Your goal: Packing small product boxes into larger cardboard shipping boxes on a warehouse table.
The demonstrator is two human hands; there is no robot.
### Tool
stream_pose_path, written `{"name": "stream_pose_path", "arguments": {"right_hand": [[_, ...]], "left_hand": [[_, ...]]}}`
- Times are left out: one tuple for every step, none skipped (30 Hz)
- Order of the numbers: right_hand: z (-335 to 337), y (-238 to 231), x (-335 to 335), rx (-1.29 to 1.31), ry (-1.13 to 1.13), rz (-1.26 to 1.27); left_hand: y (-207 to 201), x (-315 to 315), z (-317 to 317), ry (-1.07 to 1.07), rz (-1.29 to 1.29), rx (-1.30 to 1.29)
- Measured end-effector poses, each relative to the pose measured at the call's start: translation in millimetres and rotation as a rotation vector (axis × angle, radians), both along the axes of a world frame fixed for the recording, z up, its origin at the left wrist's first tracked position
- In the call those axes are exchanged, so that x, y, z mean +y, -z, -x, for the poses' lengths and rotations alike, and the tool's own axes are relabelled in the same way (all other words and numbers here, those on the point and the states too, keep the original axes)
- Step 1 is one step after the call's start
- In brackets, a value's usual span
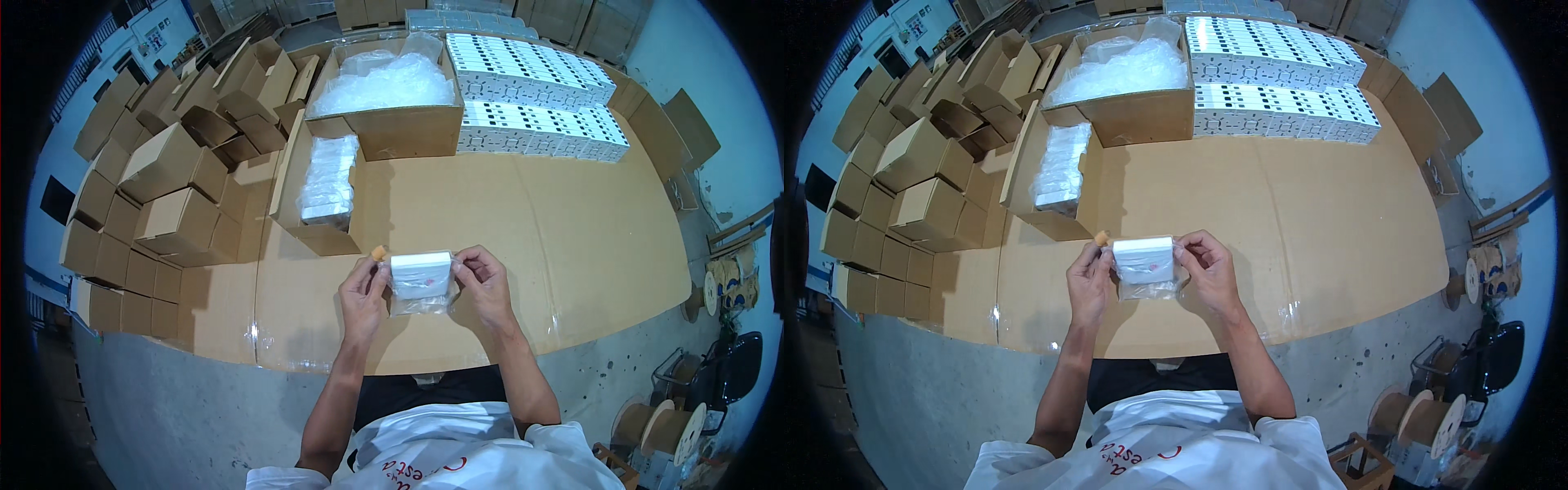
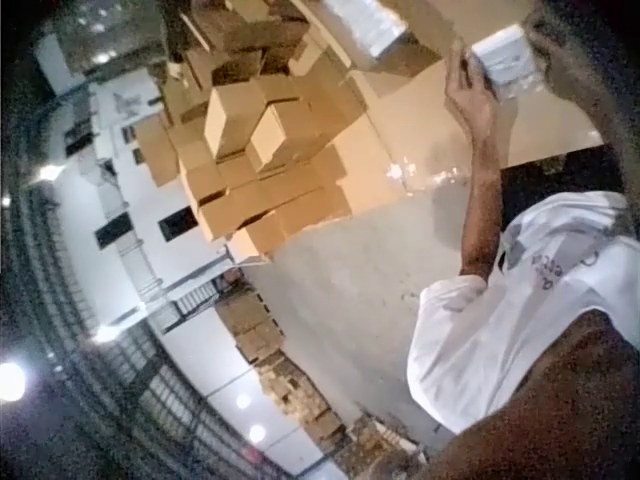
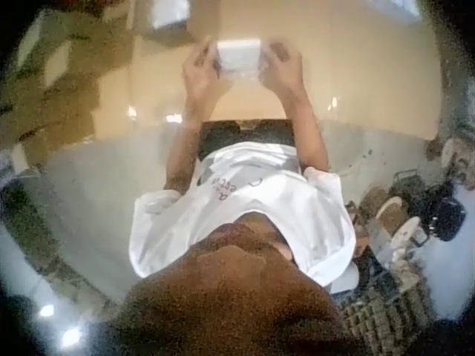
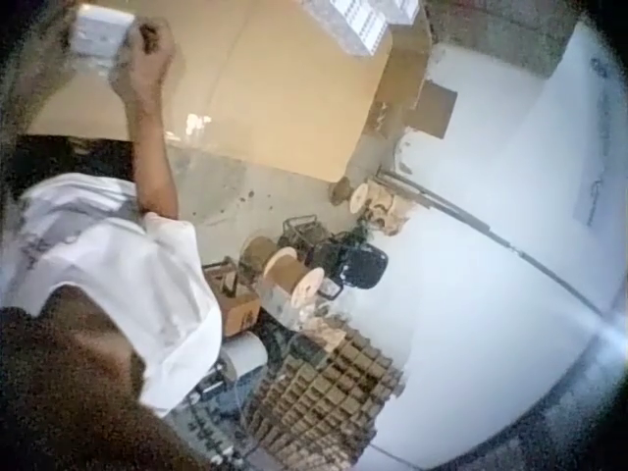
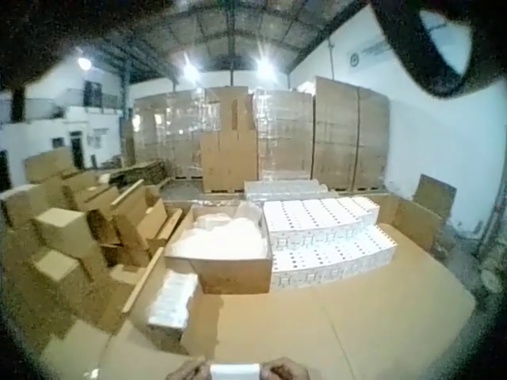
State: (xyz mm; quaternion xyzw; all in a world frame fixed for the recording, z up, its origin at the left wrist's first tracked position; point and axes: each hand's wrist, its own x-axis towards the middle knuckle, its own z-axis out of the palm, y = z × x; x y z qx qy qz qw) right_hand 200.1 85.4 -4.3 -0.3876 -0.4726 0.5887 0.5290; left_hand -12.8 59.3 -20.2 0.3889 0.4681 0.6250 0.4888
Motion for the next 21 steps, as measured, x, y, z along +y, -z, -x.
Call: {"name": "stream_pose_path", "arguments": {"right_hand": [[-1.8, -0.1, -0.4, -0.003, 0.002, -0.017], [-2.3, -0.1, -1.0, -0.003, 0.001, -0.017], [-3.1, -0.4, -1.5, 0.002, 0.012, -0.057], [-3.9, -0.6, -2.0, 0.006, 0.023, -0.097], [-5.5, -0.1, -2.2, 0.006, 0.02, -0.097], [-8.3, 1.3, -1.8, 0.018, 0.014, -0.091], [-10.0, 2.5, -1.4, 0.03, 0.009, -0.085], [-10.4, 3.4, -1.0, 0.029, 0.007, -0.083], [-8.8, 2.5, -1.0, 0.054, -0.01, -0.122], [-6.7, 1.9, -1.2, 0.08, -0.027, -0.16], [-5.1, 1.8, -1.7, 0.08, -0.032, -0.162], [-3.8, 3.5, -2.3, 0.088, -0.061, -0.177], [-2.0, 5.1, -3.2, 0.095, -0.09, -0.192], [0.0, 6.8, -4.5, 0.097, -0.093, -0.191], [2.9, 6.7, -6.2, 0.122, -0.097, -0.192], [7.0, 6.3, -7.9, 0.148, -0.101, -0.193], [10.3, 4.9, -10.6, 0.15, -0.107, -0.192], [14.3, -4.2, -14.5, 0.117, -0.101, -0.211], [17.8, -8.7, -17.1, 0.084, -0.095, -0.23], [18.8, -6.4, -19.1, 0.086, -0.102, -0.229], [16.0, -4.1, -21.5, 0.052, -0.113, -0.163]], "left_hand": [[-1.6, -0.9, -1.0, -0.001, 0.0, 0.001], [-3.4, -2.2, -2.6, -0.009, -0.07, -0.063], [-5.8, -3.2, -4.3, -0.018, -0.14, -0.127], [-4.1, -3.4, -4.3, -0.02, -0.141, -0.127], [-0.4, -3.4, -3.4, -0.018, -0.146, -0.132], [0.3, -2.9, -4.1, -0.014, -0.152, -0.138], [1.1, -2.6, -5.1, -0.015, -0.151, -0.138], [2.0, -2.2, -6.1, -0.02, -0.182, -0.179], [0.6, -3.1, -5.0, -0.027, -0.218, -0.219], [1.7, -4.7, -2.1, -0.031, -0.221, -0.218], [4.7, -6.8, 2.3, -0.007, -0.251, -0.247], [3.6, -7.8, 6.1, 0.019, -0.278, -0.276], [2.8, -9.0, 8.5, 0.016, -0.278, -0.274], [2.1, -10.4, 9.3, 0.037, -0.276, -0.265], [-0.5, -12.1, 9.6, 0.054, -0.273, -0.255], [-1.9, -13.5, 10.0, 0.048, -0.274, -0.253], [-3.0, -14.5, 9.8, 0.087, -0.264, -0.205], [-4.3, -16.0, 8.5, 0.124, -0.253, -0.156], [-6.9, -20.3, 5.6, 0.132, -0.251, -0.121], [-3.5, -23.3, 5.0, 0.125, -0.251, -0.119], [-1.1, -25.5, 3.7, 0.136, -0.158, -0.053]]}}
